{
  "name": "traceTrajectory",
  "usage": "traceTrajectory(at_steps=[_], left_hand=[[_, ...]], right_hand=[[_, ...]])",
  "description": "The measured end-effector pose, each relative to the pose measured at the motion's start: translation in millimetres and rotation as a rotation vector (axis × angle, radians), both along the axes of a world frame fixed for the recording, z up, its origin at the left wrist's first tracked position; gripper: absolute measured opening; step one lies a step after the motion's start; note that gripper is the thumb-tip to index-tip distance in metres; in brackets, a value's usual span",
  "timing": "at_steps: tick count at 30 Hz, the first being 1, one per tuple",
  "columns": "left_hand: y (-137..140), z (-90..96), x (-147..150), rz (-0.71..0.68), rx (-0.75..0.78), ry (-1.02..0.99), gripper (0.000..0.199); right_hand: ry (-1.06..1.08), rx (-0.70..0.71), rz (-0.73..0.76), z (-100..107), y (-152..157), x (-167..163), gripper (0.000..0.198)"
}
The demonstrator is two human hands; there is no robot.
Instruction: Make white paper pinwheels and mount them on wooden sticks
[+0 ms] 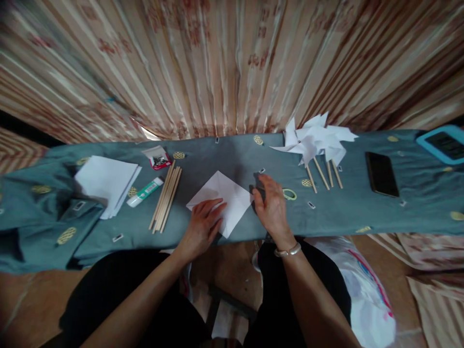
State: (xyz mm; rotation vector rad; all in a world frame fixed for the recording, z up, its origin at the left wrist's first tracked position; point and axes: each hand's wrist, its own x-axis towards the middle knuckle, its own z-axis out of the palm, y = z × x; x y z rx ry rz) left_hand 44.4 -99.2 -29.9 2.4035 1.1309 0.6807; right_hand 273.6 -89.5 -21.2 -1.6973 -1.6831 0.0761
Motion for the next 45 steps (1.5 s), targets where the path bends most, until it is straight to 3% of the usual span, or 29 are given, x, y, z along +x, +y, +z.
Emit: traceTrajectory(at_steps=[13, 20, 29, 34, 37, 41, 45], left_hand=[[3.7, 16.8, 10.9, 0.012, 0.054, -0.105, 0.036], [7.0, 33.6, 19.7, -0.017, -0.01, -0.137, 0.028], [8.2, 34.7, 4.8, 0.063, -0.016, -0.244, 0.022], [15.4, 33.9, -25.1, 0.178, -0.084, -0.292, 0.027], [22.6, 37.1, -60.7, 0.393, -0.121, -0.319, 0.025], [31.7, 35.5, -115.0, 0.656, 0.035, -0.23, 0.032], [35.5, 17.2, -152.8, 0.722, 0.078, -0.035, 0.043]], right_hand=[[0.045, -0.017, 0.129, -3.5, 12.4, -47.4, 0.036], [0.054, -0.041, 0.245, -8.2, 12.0, -62.0, 0.036], [0.124, -0.05, 0.306, -7.3, 11.0, -81.8, 0.035], [0.174, -0.066, 0.251, -7.0, 11.3, -85.9, 0.03], [0.184, -0.063, 0.232, -6.8, 12.3, -82.1, 0.028], [0.194, -0.049, 0.221, -7.1, 15.5, -77.9, 0.027], [0.195, -0.057, 0.211, -6.8, 19.1, -77.1, 0.027]])
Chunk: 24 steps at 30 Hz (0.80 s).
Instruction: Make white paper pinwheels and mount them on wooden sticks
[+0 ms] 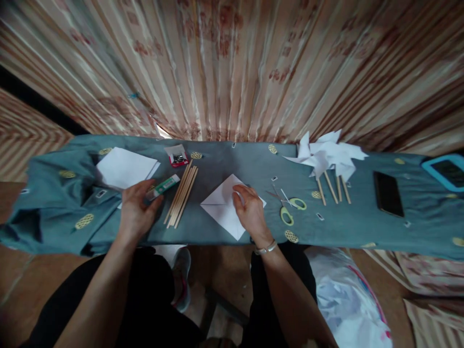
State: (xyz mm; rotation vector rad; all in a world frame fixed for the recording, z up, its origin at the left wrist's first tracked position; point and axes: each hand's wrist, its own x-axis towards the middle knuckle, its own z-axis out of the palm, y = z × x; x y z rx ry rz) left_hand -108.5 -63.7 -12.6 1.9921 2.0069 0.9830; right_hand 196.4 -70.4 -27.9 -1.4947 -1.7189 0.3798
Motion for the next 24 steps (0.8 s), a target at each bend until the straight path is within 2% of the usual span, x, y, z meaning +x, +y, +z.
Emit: traceTrajectory(at_steps=[5, 9, 13, 16, 18, 20, 22, 24], left_hand=[[2.0, -17.7, -15.7, -0.017, -0.077, 0.07, 0.04], [3.5, -11.5, -13.2, 0.017, -0.068, 0.048, 0.024], [0.8, -3.4, -8.5, 0.026, -0.08, -0.033, 0.022], [-4.3, 3.6, 4.0, 0.067, -0.12, -0.237, 0.028], [-7.7, 12.0, 22.6, 0.092, -0.175, -0.483, 0.033], [-10.1, 23.4, 49.2, 0.018, -0.279, -0.748, 0.043], [-11.6, 34.9, 79.4, -0.075, -0.413, -0.967, 0.05], [-12.2, 43.0, 107.5, -0.198, -0.624, -1.072, 0.048]], right_hand=[[-0.014, -0.021, -0.004, 3.4, 1.6, 1.9, 0.026], [0.005, -0.038, 0.008, 6.8, 2.8, 3.6, 0.026], [0.051, -0.059, 0.031, 8.6, 3.0, 3.3, 0.025], [0.165, -0.079, 0.04, 9.8, 1.6, -0.5, 0.022], [0.316, -0.135, 0.048, 11.3, 0.6, -4.4, 0.019], [0.556, -0.248, 0.116, 14.2, 0.1, -7.3, 0.02], [0.84, -0.373, 0.244, 18.7, -0.1, -7.2, 0.032], [1.061, -0.451, 0.346, 24.5, -0.6, -3.4, 0.041]])
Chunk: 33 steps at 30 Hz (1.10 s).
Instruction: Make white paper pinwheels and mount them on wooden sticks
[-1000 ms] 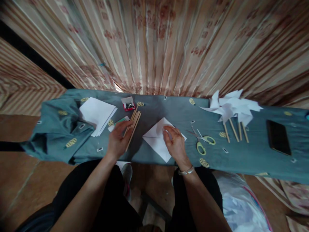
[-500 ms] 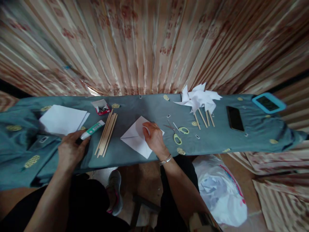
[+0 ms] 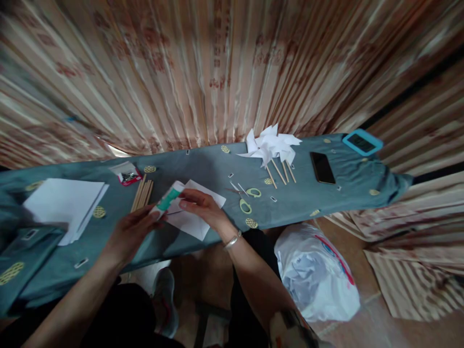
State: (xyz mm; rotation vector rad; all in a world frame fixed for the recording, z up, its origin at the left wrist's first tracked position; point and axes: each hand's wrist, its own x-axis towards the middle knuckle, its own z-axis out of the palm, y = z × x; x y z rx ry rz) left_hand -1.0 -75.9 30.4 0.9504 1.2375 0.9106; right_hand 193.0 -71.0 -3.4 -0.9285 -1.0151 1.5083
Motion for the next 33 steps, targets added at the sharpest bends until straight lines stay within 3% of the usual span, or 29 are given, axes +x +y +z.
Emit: traceTrajectory(at_steps=[3, 10, 13, 17, 21, 24, 27, 33], left_hand=[[0.7, 2.9, 28.4, -0.152, -0.137, -0.134, 0.046], [9.3, -6.2, 38.1, -0.198, -0.192, -0.234, 0.043], [12.1, -7.3, 39.9, -0.204, -0.145, -0.2, 0.043], [17.5, -5.5, 45.1, -0.264, -0.051, -0.117, 0.043], [29.4, -3.5, 39.6, -0.305, 0.144, 0.068, 0.041], [41.7, -7.8, 25.4, -0.256, 0.344, 0.32, 0.041], [54.1, -20.4, 9.4, -0.245, 0.536, 0.611, 0.037], [72.3, -53.0, -6.8, -0.267, 0.727, 0.91, 0.036]], right_hand=[[0.097, -0.045, 0.015, 9.7, -2.0, 9.8, 0.042], [0.065, -0.076, 0.027, 20.8, -8.3, 27.0, 0.039], [0.072, -0.092, 0.031, 17.6, -9.4, 30.0, 0.036], [0.099, -0.149, -0.083, 13.2, -7.6, 33.6, 0.034], [0.172, -0.209, -0.231, 12.8, -2.9, 38.4, 0.033], [0.243, -0.264, -0.309, 11.9, -1.2, 41.4, 0.031], [0.257, -0.322, -0.311, 9.0, -2.7, 44.0, 0.032], [0.24, -0.351, -0.305, 7.0, -6.1, 48.0, 0.034]])
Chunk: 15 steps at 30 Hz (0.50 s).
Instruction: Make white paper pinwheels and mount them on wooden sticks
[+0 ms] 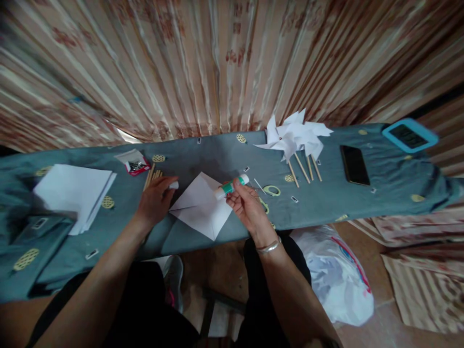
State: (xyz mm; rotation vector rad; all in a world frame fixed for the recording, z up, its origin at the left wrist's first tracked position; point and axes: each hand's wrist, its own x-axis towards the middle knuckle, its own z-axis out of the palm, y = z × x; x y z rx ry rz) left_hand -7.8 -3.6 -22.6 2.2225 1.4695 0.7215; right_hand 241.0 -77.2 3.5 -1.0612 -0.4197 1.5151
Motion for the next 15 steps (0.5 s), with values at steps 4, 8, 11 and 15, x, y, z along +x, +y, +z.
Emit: traceTrajectory(at_steps=[4, 8, 11, 15], left_hand=[[3.0, -5.8, 1.2, -0.04, 0.073, 0.092, 0.04], [1.6, -4.3, 5.2, -0.059, 0.068, 0.111, 0.042], [0.4, -2.7, 6.8, -0.073, 0.054, 0.105, 0.044], [-2.2, 2.8, 6.8, -0.08, 0.05, 0.102, 0.047]], right_hand=[[0.105, -0.054, -0.018, 7.8, -0.4, -4.3, 0.03], [0.151, -0.092, -0.014, 14.9, -1.4, -9.7, 0.026], [0.16, -0.109, -0.009, 16.0, -2.4, -10.9, 0.027], [0.174, -0.134, 0.003, 14.5, -3.9, -9.7, 0.03]])
